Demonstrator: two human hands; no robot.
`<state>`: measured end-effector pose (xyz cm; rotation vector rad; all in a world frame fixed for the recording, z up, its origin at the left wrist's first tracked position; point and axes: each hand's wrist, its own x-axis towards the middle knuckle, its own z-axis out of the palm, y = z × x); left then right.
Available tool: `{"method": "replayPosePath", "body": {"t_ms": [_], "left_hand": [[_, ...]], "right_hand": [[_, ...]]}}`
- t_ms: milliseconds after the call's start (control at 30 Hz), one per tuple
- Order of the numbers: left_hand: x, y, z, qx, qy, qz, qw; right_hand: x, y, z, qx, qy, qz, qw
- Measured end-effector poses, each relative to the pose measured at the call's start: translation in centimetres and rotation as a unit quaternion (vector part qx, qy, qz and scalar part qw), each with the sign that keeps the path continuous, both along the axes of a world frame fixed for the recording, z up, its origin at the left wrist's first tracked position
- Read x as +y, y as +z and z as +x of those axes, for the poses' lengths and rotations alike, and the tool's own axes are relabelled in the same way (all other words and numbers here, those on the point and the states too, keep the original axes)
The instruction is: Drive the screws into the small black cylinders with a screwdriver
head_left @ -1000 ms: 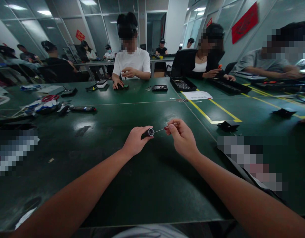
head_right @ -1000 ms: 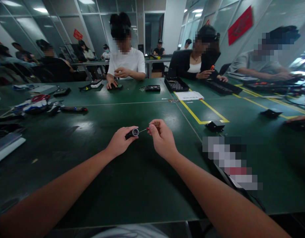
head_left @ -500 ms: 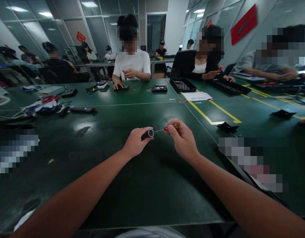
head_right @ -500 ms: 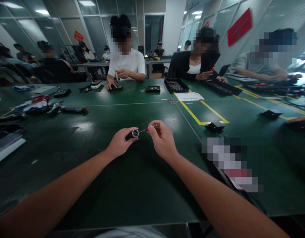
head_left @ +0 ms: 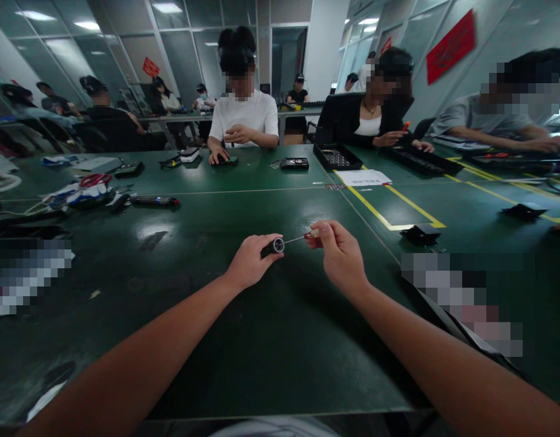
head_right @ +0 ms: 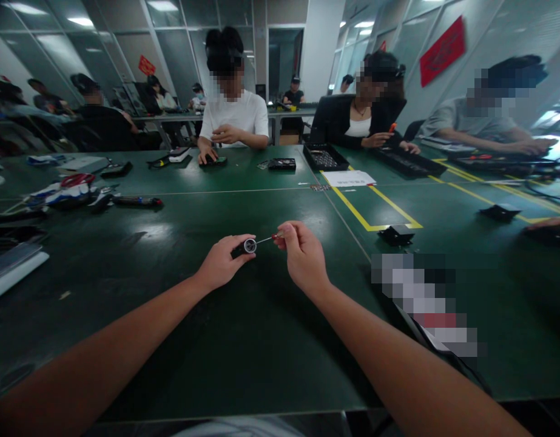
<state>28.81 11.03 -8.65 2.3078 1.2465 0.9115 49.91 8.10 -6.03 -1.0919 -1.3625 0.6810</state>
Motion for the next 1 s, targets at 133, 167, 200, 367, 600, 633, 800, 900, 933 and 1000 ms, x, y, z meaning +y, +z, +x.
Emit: {"method": "replayPosePath", "body": {"t_ms": [133, 167, 200, 367, 600, 633, 800, 900, 933, 1000], "left_hand": [[0.04, -0.11, -0.04, -0.010, 0.002, -0.002, 1.000], [0.04, -0.14, -0.05, -0.014, 0.003, -0.003, 1.000], [0.03, -0.14, -0.07, -0.016, 0.003, -0.004, 1.000], [-0.06, -0.06, -0.06, -0.016, 0.005, -0.006, 1.000], [0.12, -0.22, 0.04, -0.012, 0.005, 0.007, 1.000], [0.14, -0.23, 0.04, -0.010, 0.005, 0.008, 1.000], [0.17, -0.21, -0.01, -0.007, 0.006, 0.009, 1.000], [0.23, -0.22, -0.06, -0.011, 0.006, 0.013, 1.000], [0.25, -0.23, -0.08, -0.015, 0.007, 0.013, 1.000], [0.29, -0.24, -0.11, -0.023, 0.013, 0.010, 1.000]], "right_hand": [[-0.26, 0.33, -0.05, -0.039, -0.030, -0.006, 0.999], [-0.26, 0.37, -0.05, -0.047, -0.041, -0.013, 0.998], [-0.24, 0.38, -0.04, -0.052, -0.051, -0.021, 0.997], [-0.14, 0.31, 0.05, -0.048, -0.067, -0.035, 0.996], [-0.14, 0.23, -0.17, -0.023, -0.056, -0.017, 0.998], [-0.07, 0.17, -0.19, -0.012, -0.044, -0.017, 0.999], [0.14, 0.08, -0.03, 0.022, 0.009, -0.032, 0.999], [-0.05, 0.41, 0.22, 0.025, 0.065, -0.024, 0.997], [-0.14, 0.56, 0.30, 0.024, 0.087, -0.020, 0.996], [-0.27, 0.82, 0.43, 0.021, 0.125, -0.018, 0.992]]}}
